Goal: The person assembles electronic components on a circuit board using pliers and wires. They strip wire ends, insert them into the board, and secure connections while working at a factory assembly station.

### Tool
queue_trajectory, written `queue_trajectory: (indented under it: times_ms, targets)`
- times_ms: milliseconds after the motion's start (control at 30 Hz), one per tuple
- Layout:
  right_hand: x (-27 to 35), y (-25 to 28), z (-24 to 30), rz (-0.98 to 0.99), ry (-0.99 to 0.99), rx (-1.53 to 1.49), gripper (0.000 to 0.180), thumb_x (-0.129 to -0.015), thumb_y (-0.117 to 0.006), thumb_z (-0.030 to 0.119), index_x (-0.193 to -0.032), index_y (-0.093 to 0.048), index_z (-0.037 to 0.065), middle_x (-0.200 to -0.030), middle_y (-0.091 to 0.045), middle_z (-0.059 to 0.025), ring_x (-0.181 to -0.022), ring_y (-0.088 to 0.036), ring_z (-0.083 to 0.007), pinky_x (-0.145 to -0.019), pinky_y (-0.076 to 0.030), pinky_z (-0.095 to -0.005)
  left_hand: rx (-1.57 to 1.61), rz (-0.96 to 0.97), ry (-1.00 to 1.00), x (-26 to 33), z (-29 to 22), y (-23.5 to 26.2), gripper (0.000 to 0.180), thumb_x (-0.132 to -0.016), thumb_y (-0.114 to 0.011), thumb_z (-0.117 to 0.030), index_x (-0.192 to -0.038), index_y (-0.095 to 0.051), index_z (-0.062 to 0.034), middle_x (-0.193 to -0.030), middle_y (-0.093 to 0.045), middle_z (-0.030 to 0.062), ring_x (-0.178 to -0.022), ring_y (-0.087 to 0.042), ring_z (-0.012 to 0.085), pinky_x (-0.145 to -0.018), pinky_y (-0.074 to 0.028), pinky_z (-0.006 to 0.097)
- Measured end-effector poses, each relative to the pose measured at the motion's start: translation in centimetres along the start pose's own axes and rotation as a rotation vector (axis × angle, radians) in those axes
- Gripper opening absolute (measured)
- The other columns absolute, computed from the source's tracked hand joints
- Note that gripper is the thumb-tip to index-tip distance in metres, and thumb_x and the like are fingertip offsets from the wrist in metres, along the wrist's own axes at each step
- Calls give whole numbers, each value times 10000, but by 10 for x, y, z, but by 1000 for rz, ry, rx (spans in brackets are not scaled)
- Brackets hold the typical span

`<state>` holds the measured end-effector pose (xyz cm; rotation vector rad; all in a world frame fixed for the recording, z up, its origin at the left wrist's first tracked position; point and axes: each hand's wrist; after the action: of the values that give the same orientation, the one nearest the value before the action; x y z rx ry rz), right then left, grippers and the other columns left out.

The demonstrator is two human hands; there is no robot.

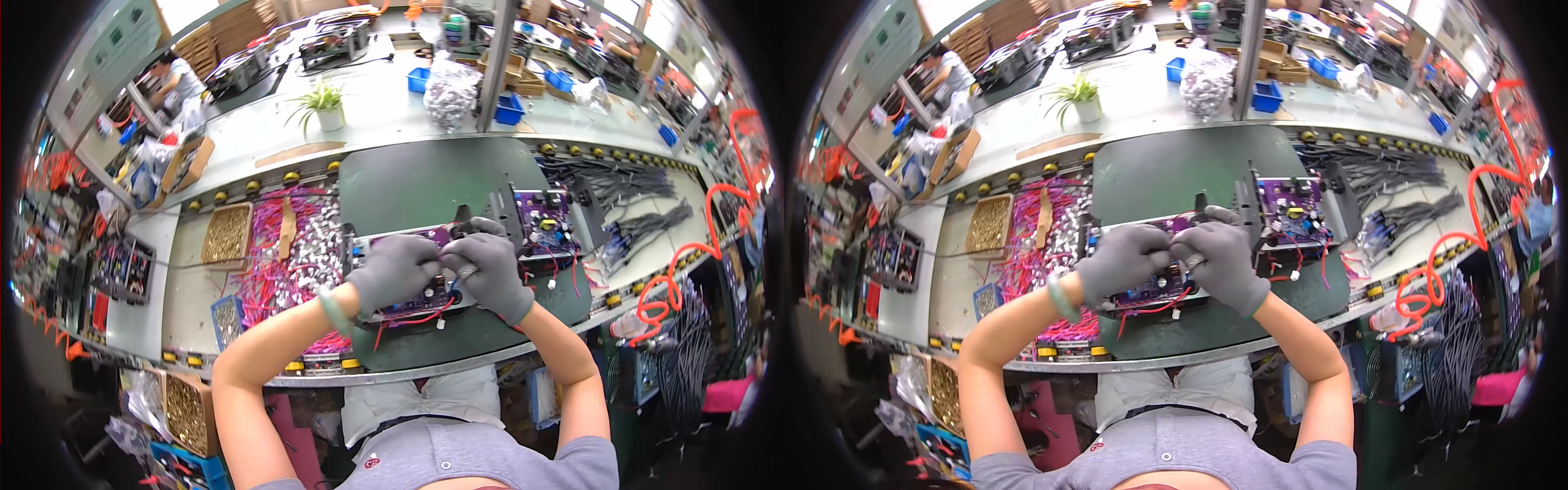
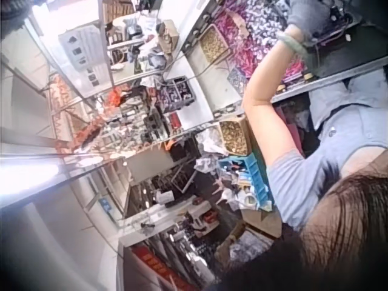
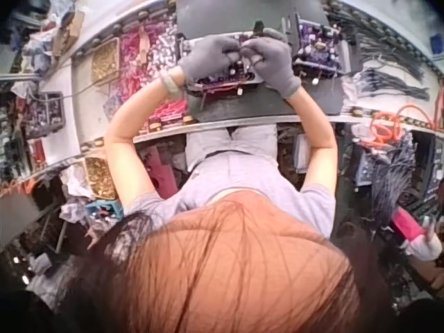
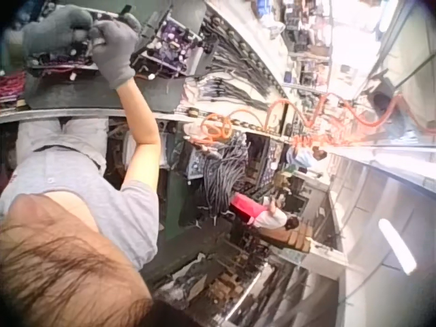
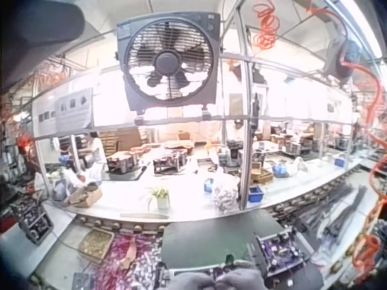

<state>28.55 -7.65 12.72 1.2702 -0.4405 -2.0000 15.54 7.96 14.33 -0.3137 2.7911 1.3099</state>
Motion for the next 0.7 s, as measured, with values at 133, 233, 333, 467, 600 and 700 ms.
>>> queue_trajectory:
  times_ms: [133, 233, 333, 467, 600, 700]
  targets:
    - [-3, 0, -3, 55, 77, 69, 61, -796, -718, 141, -773, -666, 119, -656, -621, -58, -646, -640, -256, -928, -471, -412, -95, 107, -1, -3, -3, 2, 259, -874, -648, -279, -983, -713, -54, -899, -683, 160, -842, -663, 343, -774, -519, 440]
    - [-15, 2, -2, 192, 194, 223, 105, -749, -735, 137, -727, -633, 142, -652, -597, -41, -662, -643, -241, -930, -465, -400, -321, 75, -96, 13, -7, 22, 321, -888, -644, -351, -1041, -705, -76, -1001, -676, 146, -937, -653, 338, -826, -504, 445]
    - [-32, -3, -3, 398, 297, 271, 97, -698, -728, 121, -744, -651, 158, -687, -631, -25, -727, -666, -225, -926, -464, -400, -318, 111, -146, 46, 1, 35, 427, -882, -651, -483, -1081, -700, -109, -1120, -660, 114, -1073, -618, 326, -924, -459, 459]
    - [-35, -9, -2, 563, 275, 296, 112, -784, -728, 171, -736, -635, 130, -680, -622, -29, -704, -651, -229, -933, -463, -398, -467, 93, -380, 82, -3, 33, 369, -799, -740, -436, -991, -725, -121, -1126, -681, 50, -1095, -624, 268, -968, -454, 470]
    - [-33, -6, 0, 458, 257, 201, 127, -764, -747, 161, -742, -627, 125, -693, -625, -26, -708, -645, -228, -900, -478, -402, -460, -93, -417, 93, 13, 13, 192, -685, -790, -253, -788, -691, -124, -1067, -699, 45, -1022, -654, 205, -916, -491, 418]
    - [-31, -4, -2, 442, 247, 209, 140, -754, -751, 154, -748, -615, 120, -701, -614, -27, -716, -638, -230, -872, -487, -407, -325, -175, -391, 89, 19, 4, 181, -697, -776, -247, -713, -643, -125, -903, -698, 18, -856, -675, 203, -827, -509, 393]
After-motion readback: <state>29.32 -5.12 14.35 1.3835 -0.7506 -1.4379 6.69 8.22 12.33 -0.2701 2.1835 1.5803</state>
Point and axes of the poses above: each hand's wrist, its own x-axis away from the middle knuckle, its own y-axis out of the back of the hand, z = x × y
